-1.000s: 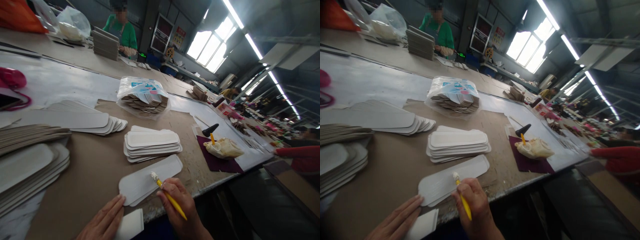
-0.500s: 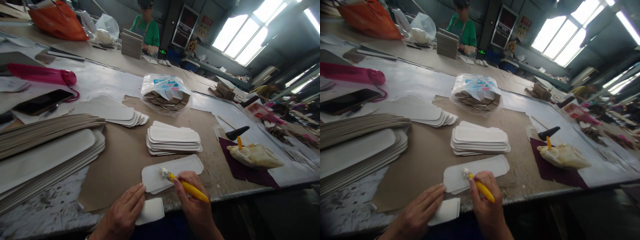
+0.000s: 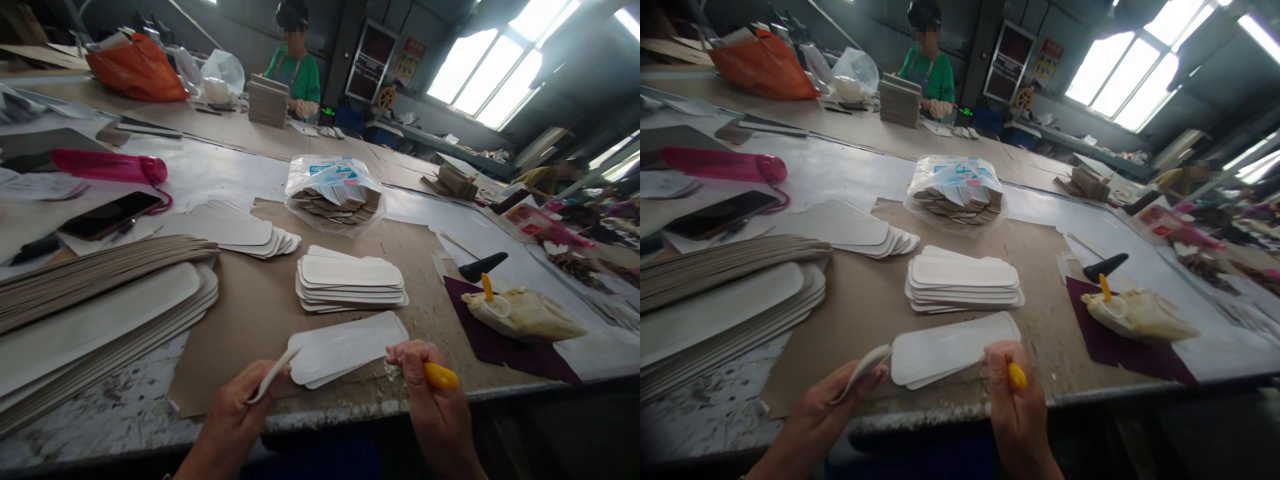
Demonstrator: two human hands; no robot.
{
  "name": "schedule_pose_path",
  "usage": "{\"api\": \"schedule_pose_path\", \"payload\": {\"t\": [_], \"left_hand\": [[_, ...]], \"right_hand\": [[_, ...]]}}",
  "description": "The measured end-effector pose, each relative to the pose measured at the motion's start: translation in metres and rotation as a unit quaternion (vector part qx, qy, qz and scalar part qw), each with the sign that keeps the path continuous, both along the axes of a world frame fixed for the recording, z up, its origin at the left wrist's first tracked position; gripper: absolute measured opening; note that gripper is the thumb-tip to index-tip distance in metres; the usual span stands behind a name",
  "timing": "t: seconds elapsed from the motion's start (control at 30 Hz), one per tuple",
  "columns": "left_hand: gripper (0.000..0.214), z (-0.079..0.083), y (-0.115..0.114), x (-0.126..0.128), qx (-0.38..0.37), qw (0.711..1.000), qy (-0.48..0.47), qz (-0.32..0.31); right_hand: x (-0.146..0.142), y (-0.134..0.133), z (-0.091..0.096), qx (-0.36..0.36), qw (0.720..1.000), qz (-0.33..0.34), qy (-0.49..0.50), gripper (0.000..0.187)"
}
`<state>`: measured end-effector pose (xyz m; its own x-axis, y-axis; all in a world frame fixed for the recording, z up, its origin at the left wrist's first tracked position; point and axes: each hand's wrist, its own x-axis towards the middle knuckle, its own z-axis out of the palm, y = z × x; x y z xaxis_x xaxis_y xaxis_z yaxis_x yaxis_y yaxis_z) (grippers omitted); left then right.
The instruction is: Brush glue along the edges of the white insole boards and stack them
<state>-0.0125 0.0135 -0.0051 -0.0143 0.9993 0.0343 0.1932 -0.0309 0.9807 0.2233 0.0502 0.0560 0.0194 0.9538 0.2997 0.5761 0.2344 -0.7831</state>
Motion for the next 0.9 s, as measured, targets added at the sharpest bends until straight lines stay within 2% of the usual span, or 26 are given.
{"api": "schedule_pose_path", "payload": {"t": [0.03,0.07,0.1,0.17,0.27,0.33,0.4,0.53,0.63,0.77,0.83,0.9], "left_hand": [[0.026,0.01,0.001,0.003,-0.115,0.989,-0.094,0.014],[0.032,0.019,0.003,0.007,-0.21,0.962,-0.172,0.018],[0.037,0.027,0.004,0.011,-0.27,0.938,-0.218,0.019],[0.045,0.038,0.004,0.02,-0.326,0.906,-0.271,0.01],[0.044,0.042,0.002,0.031,-0.332,0.901,-0.281,-0.015],[0.042,0.041,-0.001,0.036,-0.338,0.899,-0.275,-0.038],[0.042,0.04,-0.002,0.04,-0.33,0.902,-0.27,-0.063],[0.045,0.038,-0.003,0.046,-0.265,0.914,-0.292,-0.091],[0.046,0.034,-0.003,0.049,-0.264,0.907,-0.322,-0.055],[0.047,0.027,-0.001,0.056,-0.293,0.9,-0.321,0.019],[0.046,0.023,-0.002,0.061,-0.27,0.909,-0.315,0.04],[0.045,0.02,-0.006,0.066,-0.239,0.92,-0.307,0.044]], "right_hand": [[-0.003,0.0,0.001,-0.018,1.0,0.019,0.012,0.025],[-0.008,0.0,0.001,-0.039,0.998,0.041,0.022,0.025],[-0.015,0.0,0.0,-0.062,0.995,0.067,0.033,0.026],[-0.032,0.001,-0.003,-0.114,0.984,0.119,0.061,0.025],[-0.054,0.002,-0.008,-0.203,0.954,0.174,0.136,0.023],[-0.063,0.003,-0.01,-0.258,0.928,0.179,0.198,0.024],[-0.066,0.002,-0.009,-0.285,0.91,0.174,0.245,0.023],[-0.059,0.0,-0.007,-0.27,0.916,0.176,0.24,0.021],[-0.054,-0.002,-0.008,-0.26,0.927,0.162,0.216,0.024],[-0.053,-0.003,-0.017,-0.236,0.93,0.116,0.257,0.026],[-0.053,-0.006,-0.021,-0.249,0.916,0.113,0.293,0.029],[-0.051,-0.01,-0.025,-0.283,0.891,0.123,0.332,0.032]]}}
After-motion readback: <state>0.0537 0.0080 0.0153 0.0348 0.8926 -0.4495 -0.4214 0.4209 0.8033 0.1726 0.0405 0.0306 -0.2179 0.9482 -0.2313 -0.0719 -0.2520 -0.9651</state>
